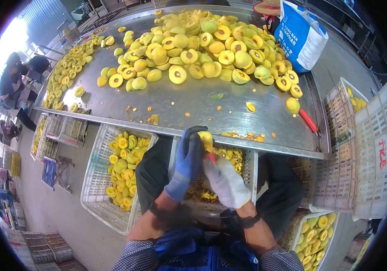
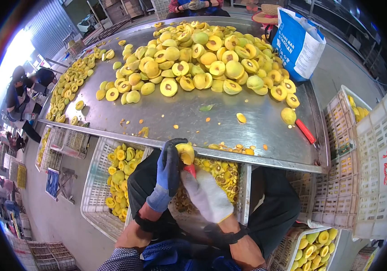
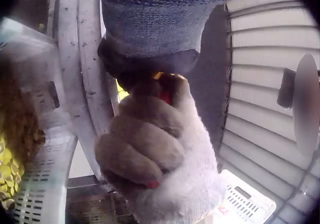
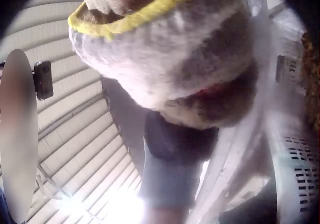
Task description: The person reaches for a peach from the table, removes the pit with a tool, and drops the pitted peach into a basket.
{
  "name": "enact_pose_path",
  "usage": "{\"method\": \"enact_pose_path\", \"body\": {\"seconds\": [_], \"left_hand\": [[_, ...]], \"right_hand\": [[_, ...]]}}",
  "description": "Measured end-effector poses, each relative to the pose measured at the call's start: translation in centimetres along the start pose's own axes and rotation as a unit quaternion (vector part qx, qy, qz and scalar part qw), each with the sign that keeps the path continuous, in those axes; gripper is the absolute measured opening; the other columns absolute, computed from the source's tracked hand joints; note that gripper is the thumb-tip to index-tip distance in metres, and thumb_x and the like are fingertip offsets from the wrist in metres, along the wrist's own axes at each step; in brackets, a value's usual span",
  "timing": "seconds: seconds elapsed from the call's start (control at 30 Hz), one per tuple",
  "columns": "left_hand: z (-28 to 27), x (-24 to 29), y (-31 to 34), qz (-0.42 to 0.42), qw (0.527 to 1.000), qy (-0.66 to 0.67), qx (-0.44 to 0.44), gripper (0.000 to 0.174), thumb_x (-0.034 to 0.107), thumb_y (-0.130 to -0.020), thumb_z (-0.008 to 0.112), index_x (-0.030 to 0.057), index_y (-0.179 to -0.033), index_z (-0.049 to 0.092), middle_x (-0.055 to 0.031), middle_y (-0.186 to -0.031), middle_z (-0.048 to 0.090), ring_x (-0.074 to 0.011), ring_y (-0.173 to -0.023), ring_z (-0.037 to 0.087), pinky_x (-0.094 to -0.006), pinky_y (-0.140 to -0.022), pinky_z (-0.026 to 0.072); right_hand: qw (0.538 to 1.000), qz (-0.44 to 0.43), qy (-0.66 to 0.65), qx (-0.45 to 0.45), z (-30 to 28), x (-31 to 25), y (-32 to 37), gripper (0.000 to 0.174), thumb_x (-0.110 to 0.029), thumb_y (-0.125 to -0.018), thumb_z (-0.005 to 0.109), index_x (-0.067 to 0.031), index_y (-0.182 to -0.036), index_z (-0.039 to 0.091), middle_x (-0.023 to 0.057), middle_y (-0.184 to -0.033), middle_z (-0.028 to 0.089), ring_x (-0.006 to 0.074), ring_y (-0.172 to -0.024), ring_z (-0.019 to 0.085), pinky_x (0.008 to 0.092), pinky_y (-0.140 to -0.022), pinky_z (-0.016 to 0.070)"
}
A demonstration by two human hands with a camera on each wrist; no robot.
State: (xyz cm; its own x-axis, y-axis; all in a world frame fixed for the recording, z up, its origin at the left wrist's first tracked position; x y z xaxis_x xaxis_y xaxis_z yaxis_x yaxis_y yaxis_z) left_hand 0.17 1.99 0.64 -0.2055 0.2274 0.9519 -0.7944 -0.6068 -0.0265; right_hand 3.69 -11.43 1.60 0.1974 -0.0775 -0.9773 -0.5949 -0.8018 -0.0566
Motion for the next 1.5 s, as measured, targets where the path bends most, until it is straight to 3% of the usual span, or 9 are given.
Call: {"method": "enact_pose_path", "body": {"seconds": [0.17, 0.3, 0.4, 0.43, 0.57, 1.0, 1.23, 1.33, 1.5], "left_hand": [[0.9, 1.3, 0.1, -0.025, 0.999, 0.014, -0.029, 0.036, 0.032, -0.104, 0.039, 0.0031, -0.115, 0.058, -0.0030, -0.101, 0.060, -0.0092, -0.092, 0.054, -0.0250, -0.085, 0.0447], [0.1, -0.9, -0.6, -0.052, 0.998, -0.009, -0.033, 0.040, 0.035, -0.104, 0.039, 0.0018, -0.113, 0.058, -0.0046, -0.102, 0.061, -0.0104, -0.095, 0.056, -0.0261, -0.085, 0.0468], [0.6, 0.0, -0.3, -0.069, 0.995, 0.055, -0.038, 0.040, 0.036, -0.104, 0.040, 0.0006, -0.112, 0.059, -0.0046, -0.100, 0.062, -0.0101, -0.092, 0.056, -0.0268, -0.083, 0.0482], [0.6, 0.1, -0.2, -0.066, 0.996, 0.040, -0.037, 0.040, 0.035, -0.104, 0.040, 0.0006, -0.113, 0.059, -0.0046, -0.100, 0.062, -0.0099, -0.092, 0.056, -0.0264, -0.083, 0.0480], [1.1, 0.4, -0.2, -0.026, 0.999, -0.036, -0.024, 0.038, 0.032, -0.104, 0.040, 0.0004, -0.113, 0.059, -0.0042, -0.099, 0.062, -0.0092, -0.091, 0.055, -0.0251, -0.081, 0.0469], [0.7, 0.3, -0.5, 0.041, 0.976, -0.207, -0.050, 0.032, 0.024, -0.103, 0.044, -0.0034, -0.112, 0.058, -0.0058, -0.098, 0.063, -0.0106, -0.091, 0.055, -0.0250, -0.083, 0.0446], [-0.9, -0.5, -2.2, -0.057, 0.936, -0.267, -0.220, 0.035, 0.029, -0.102, 0.046, -0.0013, -0.107, 0.062, -0.0052, -0.094, 0.063, -0.0113, -0.090, 0.054, -0.0276, -0.082, 0.0451], [-0.9, 0.5, -2.6, -0.105, 0.918, -0.245, -0.295, 0.039, 0.036, -0.099, 0.050, 0.0001, -0.109, 0.063, -0.0034, -0.094, 0.062, -0.0107, -0.090, 0.053, -0.0286, -0.080, 0.0456], [0.1, 0.9, -0.4, -0.037, 0.974, -0.117, -0.192, 0.034, 0.031, -0.098, 0.053, 0.0002, -0.108, 0.064, -0.0017, -0.097, 0.063, -0.0090, -0.094, 0.053, -0.0261, -0.082, 0.0456]], "right_hand": [[0.918, 0.163, -0.362, -0.003, 0.0, -0.3, 1.2, 0.036, -0.038, -0.100, 0.043, -0.0059, -0.089, 0.055, -0.0003, -0.056, 0.042, 0.0096, -0.044, 0.037, 0.0269, -0.042, 0.0259], [0.936, 0.238, -0.258, -0.004, -0.8, -0.1, 0.4, 0.028, -0.028, -0.098, 0.045, -0.0034, -0.095, 0.056, 0.0102, -0.072, 0.051, 0.0248, -0.064, 0.052, 0.0351, -0.059, 0.0413], [0.991, -0.018, 0.120, 0.060, -1.6, -0.8, 0.0, 0.030, -0.029, -0.099, 0.044, -0.0028, -0.100, 0.057, 0.0194, -0.081, 0.058, 0.0374, -0.078, 0.059, 0.0414, -0.070, 0.0483], [0.933, -0.175, 0.307, 0.073, -1.1, -1.1, 0.5, 0.033, -0.032, -0.099, 0.043, -0.0029, -0.101, 0.057, 0.0215, -0.082, 0.059, 0.0399, -0.081, 0.060, 0.0424, -0.071, 0.0481], [0.993, 0.061, 0.056, 0.083, -0.5, 0.1, 0.5, 0.022, -0.011, -0.092, 0.059, -0.0027, -0.112, 0.058, 0.0142, -0.100, 0.061, 0.0273, -0.092, 0.061, 0.0354, -0.075, 0.0501], [0.994, 0.032, 0.048, 0.096, -0.2, -0.5, 0.7, 0.020, -0.018, -0.095, 0.059, -0.0033, -0.108, 0.061, 0.0160, -0.091, 0.063, 0.0278, -0.086, 0.063, 0.0345, -0.078, 0.0487], [0.994, 0.025, 0.044, 0.099, 0.7, 1.3, 1.5, 0.022, -0.025, -0.096, 0.057, -0.0036, -0.099, 0.060, 0.0066, -0.082, 0.061, 0.0171, -0.069, 0.058, 0.0311, -0.062, 0.0462], [0.990, 0.128, -0.063, -0.004, 0.9, 2.6, 2.2, 0.030, -0.032, -0.098, 0.051, -0.0039, -0.096, 0.060, 0.0030, -0.074, 0.057, 0.0132, -0.067, 0.054, 0.0273, -0.061, 0.0445], [0.911, 0.252, -0.326, 0.011, 1.3, -0.4, 2.0, 0.036, -0.038, -0.099, 0.050, -0.0050, -0.088, 0.058, -0.0008, -0.061, 0.048, 0.0072, -0.051, 0.040, 0.0239, -0.046, 0.0302]]}}
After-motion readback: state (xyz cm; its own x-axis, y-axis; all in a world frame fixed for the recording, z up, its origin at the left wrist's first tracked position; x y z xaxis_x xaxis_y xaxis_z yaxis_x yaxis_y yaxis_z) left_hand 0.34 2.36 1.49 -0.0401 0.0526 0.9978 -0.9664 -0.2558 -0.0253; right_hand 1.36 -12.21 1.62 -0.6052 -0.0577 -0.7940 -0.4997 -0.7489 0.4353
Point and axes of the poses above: each hand's wrist, its own y-axis away from the middle knuckle, its own z-axis out of the palm, x = y × z, the point moved 3 cm from there along -y, towards the middle knuckle
